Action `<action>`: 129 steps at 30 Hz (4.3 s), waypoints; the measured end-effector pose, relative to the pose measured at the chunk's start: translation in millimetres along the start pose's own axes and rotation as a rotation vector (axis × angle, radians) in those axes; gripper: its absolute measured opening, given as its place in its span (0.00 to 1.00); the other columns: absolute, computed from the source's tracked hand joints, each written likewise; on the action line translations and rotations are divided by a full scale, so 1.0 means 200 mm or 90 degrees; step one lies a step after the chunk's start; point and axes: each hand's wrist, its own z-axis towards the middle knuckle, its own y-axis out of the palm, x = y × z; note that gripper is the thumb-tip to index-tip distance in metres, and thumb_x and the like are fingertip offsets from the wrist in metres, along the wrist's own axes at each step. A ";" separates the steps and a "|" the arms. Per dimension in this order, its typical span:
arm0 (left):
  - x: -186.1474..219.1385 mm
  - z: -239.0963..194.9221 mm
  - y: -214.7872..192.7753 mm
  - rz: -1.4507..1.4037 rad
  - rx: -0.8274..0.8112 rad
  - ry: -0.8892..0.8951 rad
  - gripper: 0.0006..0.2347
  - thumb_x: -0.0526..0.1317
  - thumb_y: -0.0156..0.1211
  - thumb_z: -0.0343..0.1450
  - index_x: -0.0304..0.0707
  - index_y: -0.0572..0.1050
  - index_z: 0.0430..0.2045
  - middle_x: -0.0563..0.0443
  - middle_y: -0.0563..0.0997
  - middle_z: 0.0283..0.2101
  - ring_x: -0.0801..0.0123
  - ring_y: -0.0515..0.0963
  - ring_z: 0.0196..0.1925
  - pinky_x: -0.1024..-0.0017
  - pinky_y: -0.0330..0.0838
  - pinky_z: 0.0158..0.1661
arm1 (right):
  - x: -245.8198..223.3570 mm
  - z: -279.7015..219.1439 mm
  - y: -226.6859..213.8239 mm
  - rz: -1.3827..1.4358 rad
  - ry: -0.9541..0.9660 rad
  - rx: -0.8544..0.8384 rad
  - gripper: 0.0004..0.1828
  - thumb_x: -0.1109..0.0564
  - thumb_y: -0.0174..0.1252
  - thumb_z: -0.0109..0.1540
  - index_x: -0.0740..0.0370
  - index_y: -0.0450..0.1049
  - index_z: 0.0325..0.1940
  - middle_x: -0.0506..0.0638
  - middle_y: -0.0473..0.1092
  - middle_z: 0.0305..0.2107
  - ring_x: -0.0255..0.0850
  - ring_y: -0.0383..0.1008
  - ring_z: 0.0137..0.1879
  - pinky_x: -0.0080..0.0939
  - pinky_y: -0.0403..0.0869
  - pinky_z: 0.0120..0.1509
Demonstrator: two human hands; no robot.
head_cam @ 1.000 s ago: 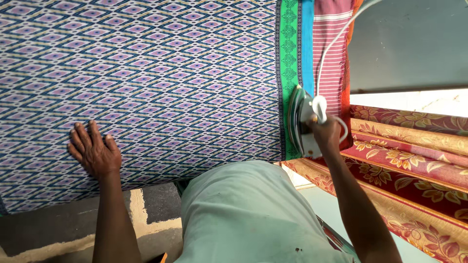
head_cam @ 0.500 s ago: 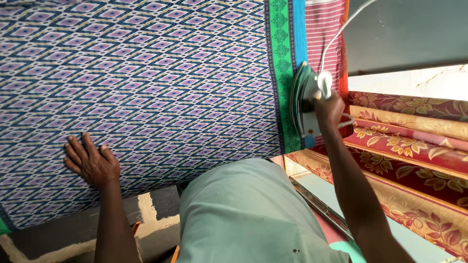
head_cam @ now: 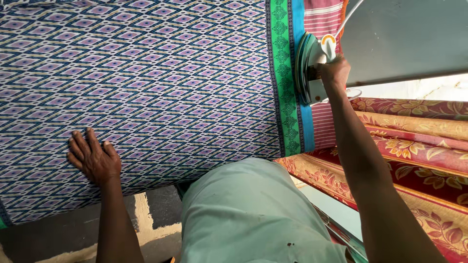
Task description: The person irons a patterned fabric by hand, sliding the iron across the surface while using their other hand to hold the cloth flat.
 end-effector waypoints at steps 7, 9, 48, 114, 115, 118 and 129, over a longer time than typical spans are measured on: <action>-0.03 -0.02 0.02 0.020 0.014 0.018 0.24 0.47 0.41 0.83 0.34 0.64 0.73 0.30 0.56 0.80 0.40 0.51 0.81 0.38 0.37 0.73 | -0.15 -0.33 -0.09 0.037 -0.098 -0.088 0.19 0.54 0.72 0.58 0.68 0.79 0.47 0.52 0.77 0.26 0.36 0.77 0.28 0.42 0.74 0.29; -0.03 -0.01 0.01 0.022 0.024 0.024 0.22 0.47 0.42 0.84 0.33 0.64 0.72 0.30 0.57 0.80 0.39 0.52 0.81 0.38 0.38 0.73 | -0.20 -0.45 -0.04 -0.045 -0.007 -0.162 0.23 0.51 0.64 0.62 0.65 0.74 0.57 0.49 0.76 0.27 0.40 0.75 0.22 0.48 0.73 0.20; 0.02 0.03 0.00 0.064 -0.013 0.032 0.27 0.49 0.33 0.82 0.28 0.62 0.73 0.25 0.55 0.78 0.35 0.51 0.80 0.35 0.41 0.71 | -0.15 -0.53 0.06 -0.155 0.226 -0.028 0.17 0.55 0.61 0.65 0.69 0.74 0.53 0.64 0.78 0.32 0.52 0.81 0.31 0.54 0.79 0.30; -0.03 0.01 0.04 0.028 0.037 -0.012 0.25 0.47 0.40 0.81 0.39 0.64 0.74 0.35 0.57 0.79 0.43 0.53 0.80 0.41 0.40 0.73 | -0.37 -0.52 0.23 -0.061 0.143 -0.080 0.22 0.45 0.69 0.57 0.67 0.78 0.42 0.61 0.76 0.22 0.50 0.80 0.27 0.51 0.76 0.32; -0.04 0.01 0.04 0.029 0.034 -0.015 0.25 0.47 0.40 0.81 0.39 0.64 0.74 0.35 0.57 0.79 0.43 0.53 0.80 0.41 0.39 0.73 | -0.36 -0.47 0.27 -0.059 0.145 -0.080 0.22 0.45 0.69 0.57 0.67 0.78 0.42 0.61 0.76 0.22 0.50 0.80 0.27 0.51 0.76 0.32; -0.04 -0.01 0.05 0.039 0.030 -0.015 0.24 0.48 0.40 0.82 0.39 0.64 0.74 0.35 0.57 0.79 0.43 0.52 0.80 0.40 0.39 0.73 | -0.34 -0.21 0.37 -0.161 0.070 -0.029 0.25 0.43 0.71 0.55 0.68 0.79 0.39 0.67 0.76 0.29 0.62 0.79 0.38 0.59 0.76 0.42; -0.04 -0.01 0.05 0.031 0.058 -0.019 0.24 0.48 0.41 0.82 0.40 0.65 0.73 0.36 0.59 0.79 0.45 0.54 0.80 0.42 0.41 0.74 | -0.53 0.24 0.50 -0.070 -0.051 0.025 0.21 0.47 0.69 0.58 0.70 0.77 0.32 0.66 0.76 0.24 0.58 0.80 0.33 0.55 0.77 0.40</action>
